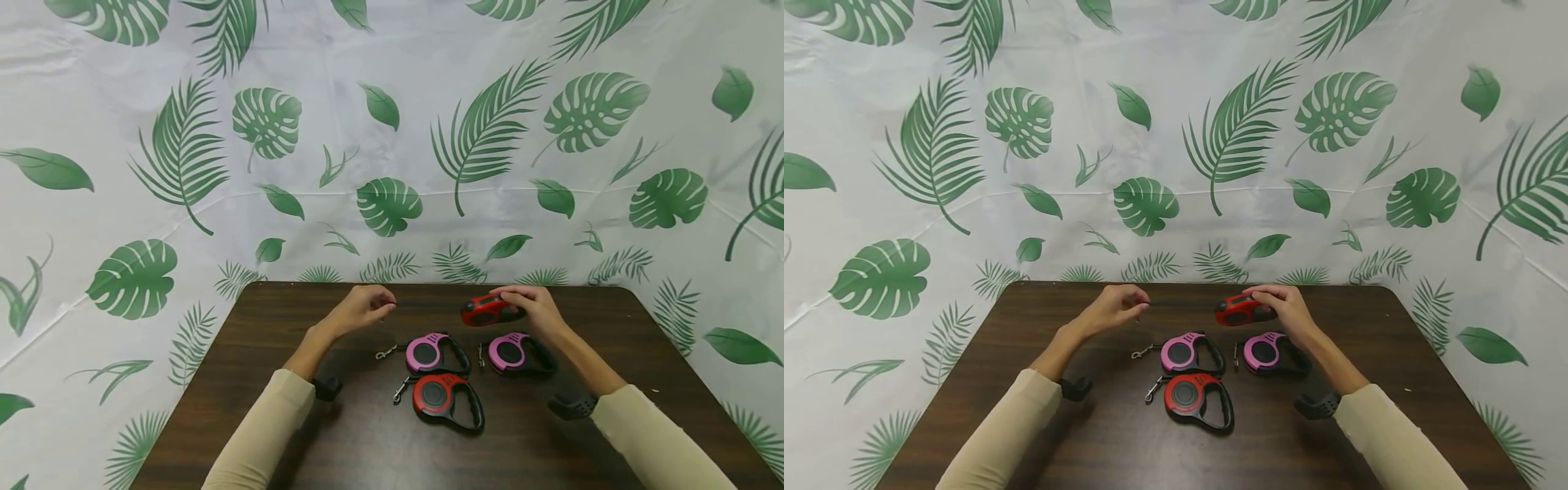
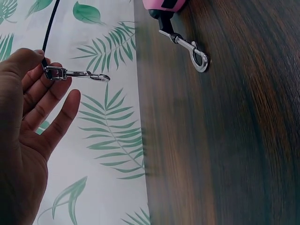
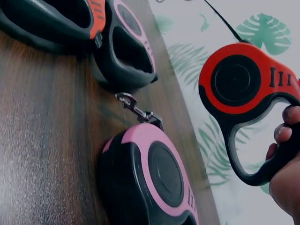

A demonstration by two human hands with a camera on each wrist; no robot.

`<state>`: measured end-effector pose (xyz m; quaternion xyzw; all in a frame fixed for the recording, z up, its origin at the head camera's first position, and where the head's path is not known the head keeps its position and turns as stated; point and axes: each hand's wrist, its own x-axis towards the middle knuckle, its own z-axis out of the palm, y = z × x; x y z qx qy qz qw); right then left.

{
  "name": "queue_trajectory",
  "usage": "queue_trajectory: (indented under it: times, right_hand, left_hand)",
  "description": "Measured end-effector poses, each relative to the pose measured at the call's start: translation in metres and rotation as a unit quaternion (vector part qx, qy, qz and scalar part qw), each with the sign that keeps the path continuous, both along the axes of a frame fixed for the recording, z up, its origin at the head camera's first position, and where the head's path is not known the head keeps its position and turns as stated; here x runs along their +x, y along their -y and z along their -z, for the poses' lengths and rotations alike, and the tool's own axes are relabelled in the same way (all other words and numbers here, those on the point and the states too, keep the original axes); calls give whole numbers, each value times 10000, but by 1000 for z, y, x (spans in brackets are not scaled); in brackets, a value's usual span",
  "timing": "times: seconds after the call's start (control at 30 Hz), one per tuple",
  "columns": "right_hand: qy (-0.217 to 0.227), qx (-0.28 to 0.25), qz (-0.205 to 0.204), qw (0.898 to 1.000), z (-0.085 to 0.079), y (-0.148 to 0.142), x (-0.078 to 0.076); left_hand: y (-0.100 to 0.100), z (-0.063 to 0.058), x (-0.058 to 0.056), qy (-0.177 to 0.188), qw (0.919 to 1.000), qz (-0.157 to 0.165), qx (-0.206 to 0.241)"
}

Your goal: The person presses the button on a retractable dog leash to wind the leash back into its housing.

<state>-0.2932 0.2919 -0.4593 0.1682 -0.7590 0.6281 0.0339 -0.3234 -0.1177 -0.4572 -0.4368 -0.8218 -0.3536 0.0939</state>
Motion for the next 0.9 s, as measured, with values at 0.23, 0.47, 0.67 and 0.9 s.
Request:
queue_trajectory:
  times: [0.23,0.47,0.67,0.9]
  right_hand:
    - [60,-30,27,10000,0,9,0]
    - [50,99,31,9999,0,18,-1]
    - [-31,58,26,10000,1,27,-2]
    - [74,-7,-134,9999,4,36,-4]
  left_hand:
    - [-7,1,-2,57,10000,34,20]
    - [-13,2,1,141,9999,89,26]
    - [-22,2,0,19,9997,192,148]
    - [-30,3,0,-121,9996,212,163]
